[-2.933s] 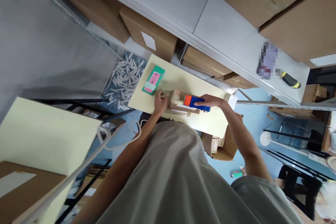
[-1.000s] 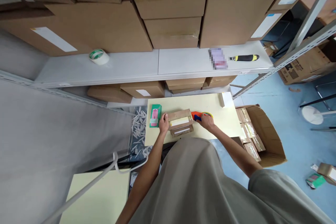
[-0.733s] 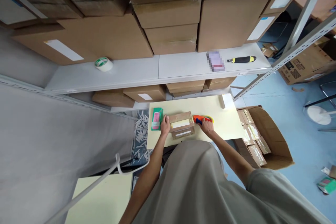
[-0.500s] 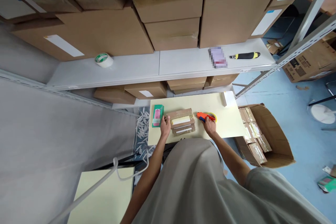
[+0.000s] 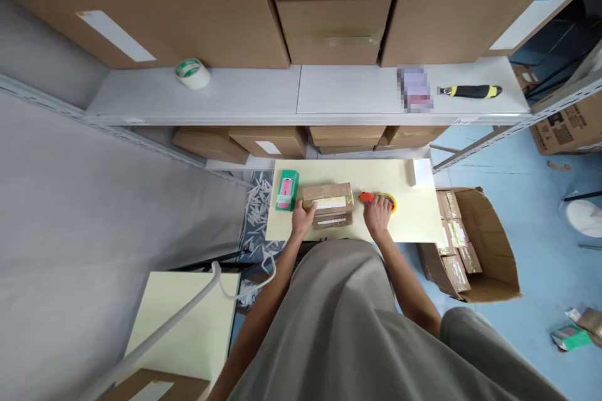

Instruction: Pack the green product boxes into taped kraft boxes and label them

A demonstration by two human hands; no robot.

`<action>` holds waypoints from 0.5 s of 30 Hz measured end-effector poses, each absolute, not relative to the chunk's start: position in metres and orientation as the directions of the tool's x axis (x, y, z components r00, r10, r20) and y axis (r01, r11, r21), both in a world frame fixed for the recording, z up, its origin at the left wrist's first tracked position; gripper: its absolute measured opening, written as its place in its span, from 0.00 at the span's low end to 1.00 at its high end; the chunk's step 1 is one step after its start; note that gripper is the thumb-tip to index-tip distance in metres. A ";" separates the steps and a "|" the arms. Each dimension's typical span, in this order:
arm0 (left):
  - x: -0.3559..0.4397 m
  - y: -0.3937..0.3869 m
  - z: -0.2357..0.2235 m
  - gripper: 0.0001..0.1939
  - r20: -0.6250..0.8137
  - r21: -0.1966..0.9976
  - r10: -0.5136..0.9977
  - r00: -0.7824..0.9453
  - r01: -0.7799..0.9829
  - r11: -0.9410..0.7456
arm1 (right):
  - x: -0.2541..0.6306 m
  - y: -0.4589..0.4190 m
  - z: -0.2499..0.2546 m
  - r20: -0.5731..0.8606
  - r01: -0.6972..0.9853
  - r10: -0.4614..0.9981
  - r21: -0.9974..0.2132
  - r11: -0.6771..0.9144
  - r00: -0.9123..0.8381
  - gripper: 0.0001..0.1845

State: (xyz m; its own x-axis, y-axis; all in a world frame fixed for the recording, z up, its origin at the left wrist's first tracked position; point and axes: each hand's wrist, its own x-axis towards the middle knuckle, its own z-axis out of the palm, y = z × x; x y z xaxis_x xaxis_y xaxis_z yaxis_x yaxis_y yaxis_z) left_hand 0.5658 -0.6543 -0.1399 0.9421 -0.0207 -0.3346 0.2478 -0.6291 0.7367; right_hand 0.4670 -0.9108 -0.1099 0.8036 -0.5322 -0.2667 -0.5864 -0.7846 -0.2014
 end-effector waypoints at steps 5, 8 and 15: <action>0.565 -0.661 -0.138 0.26 -0.366 0.715 -0.019 0.930 0.268 -0.645 | 0.504 -0.865 -0.099 -0.404 -0.513 -0.356 -0.400 -0.760 0.842 0.41; 0.569 -0.666 -0.138 0.26 -0.370 0.732 -0.051 0.928 0.257 -0.631 | 0.514 -0.860 -0.100 -0.431 -0.528 -0.356 -0.397 -0.751 0.829 0.47; 0.583 -0.648 -0.128 0.12 -0.368 0.797 -0.155 0.917 0.225 -0.560 | 0.504 -0.897 -0.080 -0.441 -0.476 -0.254 -0.520 -0.709 0.861 0.26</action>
